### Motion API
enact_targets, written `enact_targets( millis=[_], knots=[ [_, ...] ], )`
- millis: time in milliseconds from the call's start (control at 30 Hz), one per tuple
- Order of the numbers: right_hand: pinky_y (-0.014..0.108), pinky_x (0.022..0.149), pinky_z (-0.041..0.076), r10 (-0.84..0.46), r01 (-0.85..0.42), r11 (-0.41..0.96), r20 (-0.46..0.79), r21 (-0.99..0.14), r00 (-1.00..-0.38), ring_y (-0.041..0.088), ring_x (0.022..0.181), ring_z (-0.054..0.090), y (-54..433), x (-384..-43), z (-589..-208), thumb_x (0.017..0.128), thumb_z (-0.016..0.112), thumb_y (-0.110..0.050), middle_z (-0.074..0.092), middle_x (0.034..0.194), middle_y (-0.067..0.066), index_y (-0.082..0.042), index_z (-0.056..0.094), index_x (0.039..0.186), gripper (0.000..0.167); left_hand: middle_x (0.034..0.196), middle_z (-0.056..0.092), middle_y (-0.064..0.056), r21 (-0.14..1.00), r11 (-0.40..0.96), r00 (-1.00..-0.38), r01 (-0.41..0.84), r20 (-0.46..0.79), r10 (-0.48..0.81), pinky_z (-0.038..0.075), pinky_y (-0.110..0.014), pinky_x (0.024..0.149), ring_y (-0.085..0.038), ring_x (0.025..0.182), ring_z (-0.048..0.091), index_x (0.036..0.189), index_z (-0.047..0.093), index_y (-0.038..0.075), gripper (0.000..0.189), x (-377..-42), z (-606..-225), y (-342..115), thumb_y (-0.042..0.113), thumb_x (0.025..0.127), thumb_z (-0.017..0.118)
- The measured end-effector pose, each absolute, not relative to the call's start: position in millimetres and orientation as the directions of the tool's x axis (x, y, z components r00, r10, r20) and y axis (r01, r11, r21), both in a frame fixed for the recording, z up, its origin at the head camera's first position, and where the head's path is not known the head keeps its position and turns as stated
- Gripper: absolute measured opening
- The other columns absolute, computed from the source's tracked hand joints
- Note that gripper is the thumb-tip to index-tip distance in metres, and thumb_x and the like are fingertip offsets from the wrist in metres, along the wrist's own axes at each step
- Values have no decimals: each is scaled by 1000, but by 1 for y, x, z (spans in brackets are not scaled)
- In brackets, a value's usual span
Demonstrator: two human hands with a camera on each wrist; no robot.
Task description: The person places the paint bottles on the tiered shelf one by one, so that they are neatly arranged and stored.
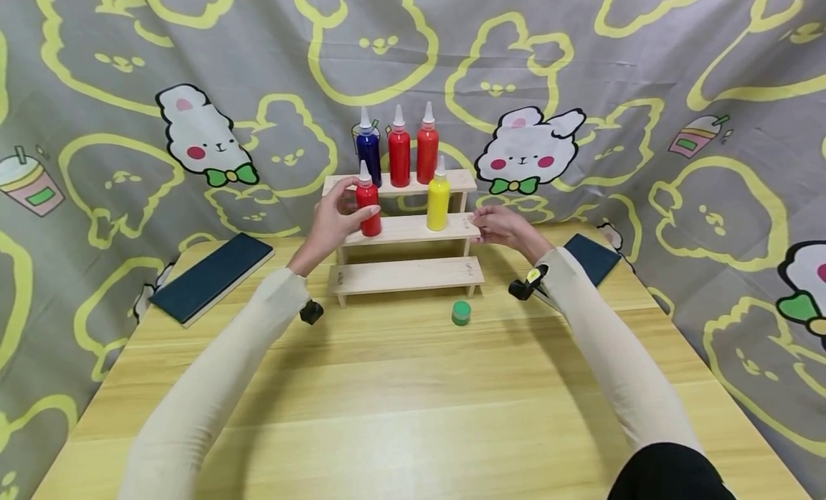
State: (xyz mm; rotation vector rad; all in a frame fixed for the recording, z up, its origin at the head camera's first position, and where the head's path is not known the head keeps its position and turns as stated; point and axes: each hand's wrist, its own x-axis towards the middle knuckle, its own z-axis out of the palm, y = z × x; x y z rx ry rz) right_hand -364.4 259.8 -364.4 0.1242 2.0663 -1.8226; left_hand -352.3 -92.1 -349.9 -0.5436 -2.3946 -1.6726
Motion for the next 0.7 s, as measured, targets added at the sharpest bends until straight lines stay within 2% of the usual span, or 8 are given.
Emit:
enact_targets(
  millis=[167,333,433,533,700],
  knots=[
    [25,78,62,-174,287,189,-320,-939,-931,9,73,53,259,-367,-361,109,50,-5,48,99,7,3,42,129,24,132,66,-15,874,323,-929,364,319,185,63,-48,90,-31,113,66,144,55,16,59,-351,-343,-92,23,93,83],
    [31,85,63,-123,198,343,-253,-918,-960,11,76,57,261,-367,-356,108,53,-7,50,105,8,7,43,133,30,139,62,-15,864,361,-934,350,292,206,58,-52,100,-34,123,63,151,48,17,71,-351,-337,-93,26,91,84],
    [36,83,64,-104,138,432,-202,-891,-974,13,77,61,262,-366,-354,106,59,-11,56,104,11,7,47,128,31,141,60,-16,861,384,-940,333,270,210,58,-54,99,-36,128,60,153,45,15,74,-349,-333,-98,25,91,85],
    [34,77,65,-87,84,482,-144,-872,-986,18,79,65,265,-365,-351,105,63,-14,59,103,13,6,48,124,32,142,59,-18,836,423,-935,349,278,221,58,-55,99,-38,130,60,152,46,13,74,-348,-329,-107,25,91,85],
    [27,71,62,-78,-52,582,8,-812,-997,29,96,64,273,-359,-341,106,58,-12,57,118,21,10,48,131,35,150,55,-16,794,462,-918,395,316,242,53,-55,105,-38,134,58,154,48,14,70,-349,-317,-129,30,94,81]
  ],
)
